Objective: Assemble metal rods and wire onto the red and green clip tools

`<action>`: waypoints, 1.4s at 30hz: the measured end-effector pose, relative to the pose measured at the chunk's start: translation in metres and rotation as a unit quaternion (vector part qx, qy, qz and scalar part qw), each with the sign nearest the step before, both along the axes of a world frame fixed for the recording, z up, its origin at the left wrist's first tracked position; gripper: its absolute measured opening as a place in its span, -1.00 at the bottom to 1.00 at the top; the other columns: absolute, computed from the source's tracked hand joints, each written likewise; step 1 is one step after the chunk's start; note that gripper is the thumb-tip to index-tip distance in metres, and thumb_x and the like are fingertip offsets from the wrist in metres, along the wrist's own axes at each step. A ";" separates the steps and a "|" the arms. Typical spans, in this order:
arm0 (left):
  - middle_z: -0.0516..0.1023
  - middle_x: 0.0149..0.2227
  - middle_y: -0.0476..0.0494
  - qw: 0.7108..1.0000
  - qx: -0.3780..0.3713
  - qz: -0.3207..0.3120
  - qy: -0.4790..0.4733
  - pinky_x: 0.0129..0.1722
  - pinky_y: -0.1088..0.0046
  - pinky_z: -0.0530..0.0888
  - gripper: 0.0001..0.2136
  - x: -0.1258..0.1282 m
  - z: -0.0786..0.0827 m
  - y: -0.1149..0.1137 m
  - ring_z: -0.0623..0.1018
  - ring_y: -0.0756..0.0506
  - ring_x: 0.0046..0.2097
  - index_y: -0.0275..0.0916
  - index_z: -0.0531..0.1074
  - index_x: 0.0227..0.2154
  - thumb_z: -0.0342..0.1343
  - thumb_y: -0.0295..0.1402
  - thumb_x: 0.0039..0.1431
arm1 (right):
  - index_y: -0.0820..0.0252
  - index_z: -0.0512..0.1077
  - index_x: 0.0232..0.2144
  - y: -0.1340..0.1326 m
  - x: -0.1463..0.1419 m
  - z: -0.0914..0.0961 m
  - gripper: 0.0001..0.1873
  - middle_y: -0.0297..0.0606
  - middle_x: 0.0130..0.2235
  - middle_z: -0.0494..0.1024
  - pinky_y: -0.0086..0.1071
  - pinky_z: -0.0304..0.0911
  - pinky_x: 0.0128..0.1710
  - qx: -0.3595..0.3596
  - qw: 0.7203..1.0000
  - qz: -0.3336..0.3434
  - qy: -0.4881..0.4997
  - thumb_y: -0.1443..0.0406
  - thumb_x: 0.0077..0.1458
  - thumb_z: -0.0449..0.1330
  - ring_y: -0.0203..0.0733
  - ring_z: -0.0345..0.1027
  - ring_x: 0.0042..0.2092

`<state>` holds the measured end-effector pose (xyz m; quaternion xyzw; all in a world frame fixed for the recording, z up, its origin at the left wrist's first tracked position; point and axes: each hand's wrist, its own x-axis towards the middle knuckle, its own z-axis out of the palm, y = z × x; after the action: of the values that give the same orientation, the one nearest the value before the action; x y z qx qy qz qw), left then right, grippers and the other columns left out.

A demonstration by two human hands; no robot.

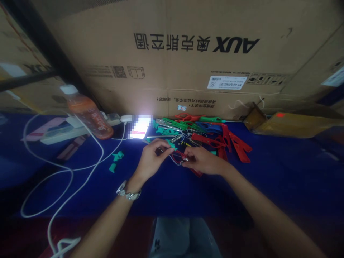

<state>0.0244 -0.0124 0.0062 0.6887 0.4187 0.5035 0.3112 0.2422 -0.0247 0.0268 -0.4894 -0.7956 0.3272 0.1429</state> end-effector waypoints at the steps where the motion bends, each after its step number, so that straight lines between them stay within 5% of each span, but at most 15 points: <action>1: 0.60 -0.32 -0.10 1.000 0.000 0.002 -0.003 -0.38 0.47 0.43 -0.88 0.000 0.000 0.000 0.53 -0.02 -0.37 -0.21 0.57 -0.41 0.33 -0.28 0.07 | 0.15 0.32 -0.42 0.001 0.001 -0.002 -0.75 -0.49 -0.54 0.37 -0.41 0.05 -0.42 -0.020 0.999 -0.004 0.031 0.22 0.08 0.33 -0.31 0.24 -0.48; 6: 0.58 -0.38 -0.07 0.999 -0.032 0.013 -0.040 -0.35 0.46 0.45 -0.86 -0.001 0.001 0.000 0.53 -0.02 -0.38 -0.21 0.55 -0.42 0.35 -0.28 0.04 | 0.16 0.34 -0.40 0.004 0.004 -0.005 -0.73 -0.41 -0.47 0.48 -0.41 0.15 -0.42 -0.074 0.980 -0.054 0.176 0.17 0.06 0.34 -0.29 0.32 -0.44; 10: 0.56 -0.51 -0.01 0.988 -0.120 -0.036 -0.088 -0.45 0.47 0.48 -0.84 0.001 0.006 -0.004 0.52 -0.01 -0.50 -0.20 0.55 -0.41 0.36 -0.26 0.02 | 0.15 0.35 -0.34 0.002 0.000 -0.005 -0.67 -0.34 -0.42 0.55 -0.40 0.20 -0.47 -0.100 0.956 -0.108 0.253 0.07 0.06 0.33 -0.27 0.36 -0.48; 15: 0.54 -0.55 0.00 0.976 -0.181 -0.065 -0.101 -0.49 0.49 0.49 -0.84 0.004 0.004 -0.006 0.52 0.00 -0.52 -0.21 0.54 -0.41 0.35 -0.26 0.02 | 0.13 0.34 -0.36 -0.001 -0.010 -0.016 -0.67 -0.37 -0.41 0.52 -0.38 0.26 -0.38 -0.021 0.951 -0.115 0.287 0.07 0.05 0.34 -0.24 0.41 -0.40; 22: 0.54 -0.33 -0.04 0.981 -0.148 -0.001 -0.127 -0.37 0.51 0.52 -0.82 0.004 0.004 -0.004 0.53 0.00 -0.35 -0.22 0.55 -0.46 0.40 -0.27 -0.05 | 0.12 0.34 -0.35 -0.006 -0.017 -0.016 -0.77 -0.45 -0.49 0.45 -0.41 0.17 -0.43 0.035 0.955 -0.114 0.271 0.16 0.13 0.30 -0.30 0.32 -0.47; 28: 0.63 -0.26 -0.12 0.889 -0.304 -0.072 -0.335 0.05 0.26 0.50 -0.78 0.004 0.012 -0.001 0.61 -0.13 -0.11 -0.25 0.58 -0.41 0.42 -0.24 -0.05 | 0.12 0.36 -0.33 -0.010 -0.019 -0.016 -0.78 -0.42 -0.46 0.49 -0.41 0.21 -0.41 0.037 0.953 -0.115 0.278 0.16 0.13 0.29 -0.28 0.35 -0.45; 31: 0.64 -0.21 -0.12 0.884 -0.267 -0.064 -0.379 0.09 0.26 0.47 -0.80 0.005 0.013 0.001 0.59 -0.13 -0.05 -0.23 0.57 -0.40 0.41 -0.26 -0.04 | 0.12 0.35 -0.34 -0.012 -0.020 -0.016 -0.78 -0.39 -0.43 0.52 -0.38 0.23 -0.37 0.023 0.957 -0.107 0.269 0.14 0.14 0.29 -0.26 0.37 -0.43; 36: 0.59 -0.34 -0.04 0.936 -0.134 -0.019 -0.324 -0.01 0.34 0.49 -0.84 0.004 0.011 0.000 0.58 -0.06 -0.19 -0.20 0.55 -0.43 0.37 -0.25 0.04 | 0.11 0.34 -0.35 -0.011 -0.022 -0.012 -0.76 -0.39 -0.48 0.50 -0.38 0.21 -0.41 0.013 0.959 -0.128 0.252 0.12 0.12 0.29 -0.25 0.36 -0.46; 42: 0.64 -0.25 -0.10 0.959 -0.094 -0.086 -0.252 -0.03 0.35 0.49 -0.87 -0.002 0.012 -0.009 0.60 -0.09 -0.18 -0.18 0.58 -0.36 0.37 -0.27 0.07 | 0.11 0.38 -0.31 -0.006 -0.016 -0.019 -0.72 -0.40 -0.45 0.51 -0.40 0.22 -0.41 0.030 0.956 -0.136 0.259 0.09 0.08 0.32 -0.26 0.35 -0.45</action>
<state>0.0221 -0.0211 0.0179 0.5408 0.3113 0.5903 0.5120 0.2259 -0.0304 0.0073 -0.4871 -0.6662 0.3963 0.4023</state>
